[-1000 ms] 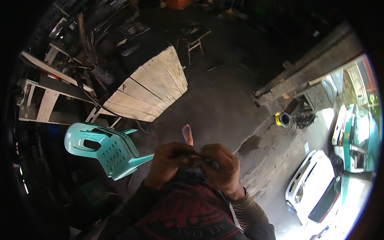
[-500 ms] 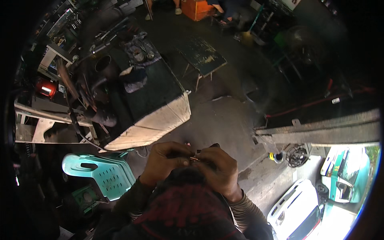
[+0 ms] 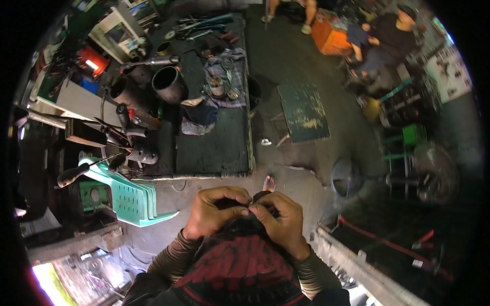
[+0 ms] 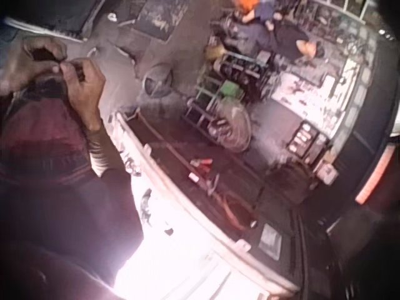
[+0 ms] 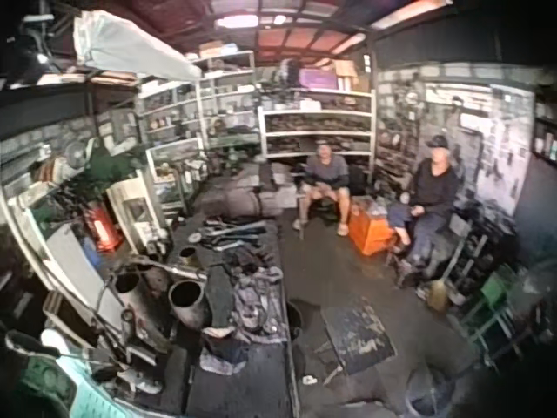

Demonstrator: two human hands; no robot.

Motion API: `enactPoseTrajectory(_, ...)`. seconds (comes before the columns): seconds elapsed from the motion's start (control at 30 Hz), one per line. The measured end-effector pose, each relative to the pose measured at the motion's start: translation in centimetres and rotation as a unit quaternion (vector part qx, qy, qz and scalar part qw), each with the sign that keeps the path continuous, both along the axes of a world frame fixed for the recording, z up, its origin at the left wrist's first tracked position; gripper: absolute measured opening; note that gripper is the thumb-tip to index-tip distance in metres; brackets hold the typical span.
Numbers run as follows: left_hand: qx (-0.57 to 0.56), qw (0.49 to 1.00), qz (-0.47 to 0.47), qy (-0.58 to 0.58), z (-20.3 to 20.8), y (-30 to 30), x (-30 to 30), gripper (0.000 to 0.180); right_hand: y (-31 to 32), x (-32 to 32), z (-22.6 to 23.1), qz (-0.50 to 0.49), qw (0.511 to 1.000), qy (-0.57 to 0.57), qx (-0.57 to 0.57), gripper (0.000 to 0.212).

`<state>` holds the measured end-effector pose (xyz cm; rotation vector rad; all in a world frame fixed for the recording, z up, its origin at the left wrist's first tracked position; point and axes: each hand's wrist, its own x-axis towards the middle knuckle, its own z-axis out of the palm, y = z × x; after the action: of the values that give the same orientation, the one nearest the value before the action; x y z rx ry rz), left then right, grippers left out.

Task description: The person holds small metal parts and grinds them against a bench grinder wheel, rotating the parts to smooth edges. The person repeatedly moves between the workbench and the grinder, handling the parts by hand and inspecting them between grinding passes.

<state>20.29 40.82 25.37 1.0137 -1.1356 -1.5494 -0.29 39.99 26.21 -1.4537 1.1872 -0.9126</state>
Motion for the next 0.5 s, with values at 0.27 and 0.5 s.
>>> enactPoseTrajectory(0.27, 0.116, 0.981, 0.153, -0.028, -0.8, -1.4, -2.7, 0.017, -7.1, -1.2, -2.3, 0.175, 0.984, 0.016, 0.018, 0.029)
enactPoseTrajectory(0.5, 0.097, 0.964, 0.247, 0.033, -0.6, -1.8, -1.8, 0.029, -9.9, 0.9, -1.0, 0.227, 0.966, -0.038, 0.121, 0.023)
